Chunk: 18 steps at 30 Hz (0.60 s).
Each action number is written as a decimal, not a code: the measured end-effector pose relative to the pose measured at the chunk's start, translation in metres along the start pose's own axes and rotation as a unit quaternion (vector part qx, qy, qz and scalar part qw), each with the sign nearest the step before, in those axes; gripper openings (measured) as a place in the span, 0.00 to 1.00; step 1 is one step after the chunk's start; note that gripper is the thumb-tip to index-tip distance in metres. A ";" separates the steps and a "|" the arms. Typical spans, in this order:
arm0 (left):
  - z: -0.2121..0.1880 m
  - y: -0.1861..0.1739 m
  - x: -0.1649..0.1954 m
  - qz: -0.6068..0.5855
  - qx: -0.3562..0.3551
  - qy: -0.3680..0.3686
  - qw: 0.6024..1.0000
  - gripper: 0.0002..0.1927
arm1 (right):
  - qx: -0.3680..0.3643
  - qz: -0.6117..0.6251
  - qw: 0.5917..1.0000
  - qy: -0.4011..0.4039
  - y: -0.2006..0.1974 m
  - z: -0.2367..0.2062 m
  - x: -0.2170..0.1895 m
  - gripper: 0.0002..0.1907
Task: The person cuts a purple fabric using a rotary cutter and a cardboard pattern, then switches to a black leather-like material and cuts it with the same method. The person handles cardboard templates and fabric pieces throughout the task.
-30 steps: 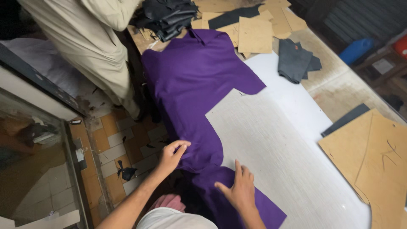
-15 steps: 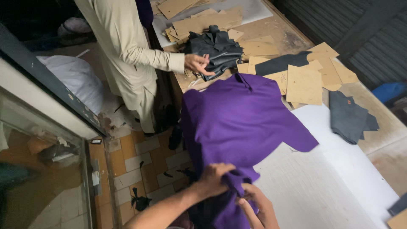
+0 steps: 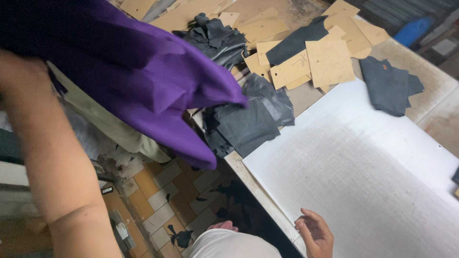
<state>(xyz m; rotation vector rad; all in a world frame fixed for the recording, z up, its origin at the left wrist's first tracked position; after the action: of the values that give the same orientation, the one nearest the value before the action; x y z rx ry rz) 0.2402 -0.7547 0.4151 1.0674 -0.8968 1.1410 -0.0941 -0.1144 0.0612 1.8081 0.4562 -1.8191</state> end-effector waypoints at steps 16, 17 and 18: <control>0.018 0.005 -0.016 0.540 0.135 0.079 0.827 0.32 | 0.020 -0.028 0.997 0.075 0.021 -0.041 0.036 0.14; 0.017 0.001 -0.016 0.560 0.150 0.086 0.810 0.33 | 0.037 -0.039 0.994 0.090 0.020 -0.043 0.039 0.14; 0.017 -0.005 -0.015 0.581 0.163 0.095 0.792 0.33 | 0.051 -0.051 0.992 0.105 0.019 -0.045 0.043 0.14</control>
<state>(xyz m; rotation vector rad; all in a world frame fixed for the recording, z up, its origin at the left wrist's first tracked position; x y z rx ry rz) 0.2419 -0.7752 0.4043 0.5569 -1.2505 2.4551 -0.0453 -0.1094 0.0191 2.0933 0.5529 -1.7553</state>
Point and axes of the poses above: each hand's wrist, its own z-axis towards the middle knuckle, its own y-axis out of the palm, x = y × z, the point moved 4 cm from there along z, towards the middle knuckle, and after that the axes turned 12 degrees about z, right-handed, at the moved point
